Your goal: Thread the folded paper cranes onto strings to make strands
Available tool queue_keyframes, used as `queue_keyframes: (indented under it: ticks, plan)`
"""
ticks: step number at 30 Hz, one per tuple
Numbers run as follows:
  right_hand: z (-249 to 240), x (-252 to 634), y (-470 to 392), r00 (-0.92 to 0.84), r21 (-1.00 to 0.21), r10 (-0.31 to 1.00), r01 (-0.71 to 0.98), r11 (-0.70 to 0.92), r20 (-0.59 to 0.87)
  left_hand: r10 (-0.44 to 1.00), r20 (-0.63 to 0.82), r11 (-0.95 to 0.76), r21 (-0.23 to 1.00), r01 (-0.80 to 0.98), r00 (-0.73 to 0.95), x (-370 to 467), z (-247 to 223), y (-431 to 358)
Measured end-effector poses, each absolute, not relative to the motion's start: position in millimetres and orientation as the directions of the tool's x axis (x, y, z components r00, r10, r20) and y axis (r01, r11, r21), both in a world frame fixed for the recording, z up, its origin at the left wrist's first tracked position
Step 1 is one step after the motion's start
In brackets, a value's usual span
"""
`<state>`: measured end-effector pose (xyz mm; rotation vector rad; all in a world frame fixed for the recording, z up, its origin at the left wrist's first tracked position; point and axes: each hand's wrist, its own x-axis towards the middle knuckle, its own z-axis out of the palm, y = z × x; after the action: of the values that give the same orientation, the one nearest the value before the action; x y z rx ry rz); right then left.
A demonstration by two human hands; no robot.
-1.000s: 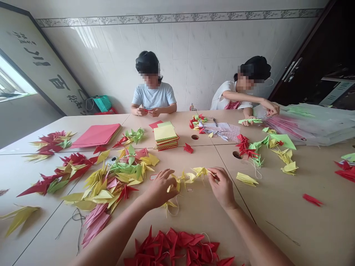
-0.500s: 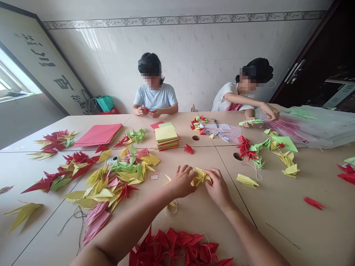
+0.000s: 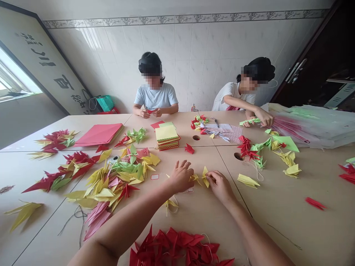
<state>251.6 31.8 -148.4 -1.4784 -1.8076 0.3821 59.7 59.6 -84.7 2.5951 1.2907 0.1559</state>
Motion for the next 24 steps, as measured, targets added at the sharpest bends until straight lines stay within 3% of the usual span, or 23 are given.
queue_keyframes:
  ticks: [8,15,24]
  plan:
    - [-152,255,33,0.019,-0.588,0.899,0.762,0.271,0.438,0.803,-0.011,-0.571,0.275,0.774,0.596,58,-86,61]
    - [-133,233,20,-0.305,-0.301,0.807,0.814,0.496,0.505,0.791,0.019,-0.589,0.293,0.753,0.611,60,-93,60]
    - [-142,235,24,-0.215,-0.314,0.823,0.850,0.423,0.526,0.789,0.008,-0.582,0.332,0.743,0.614,54,-96,59]
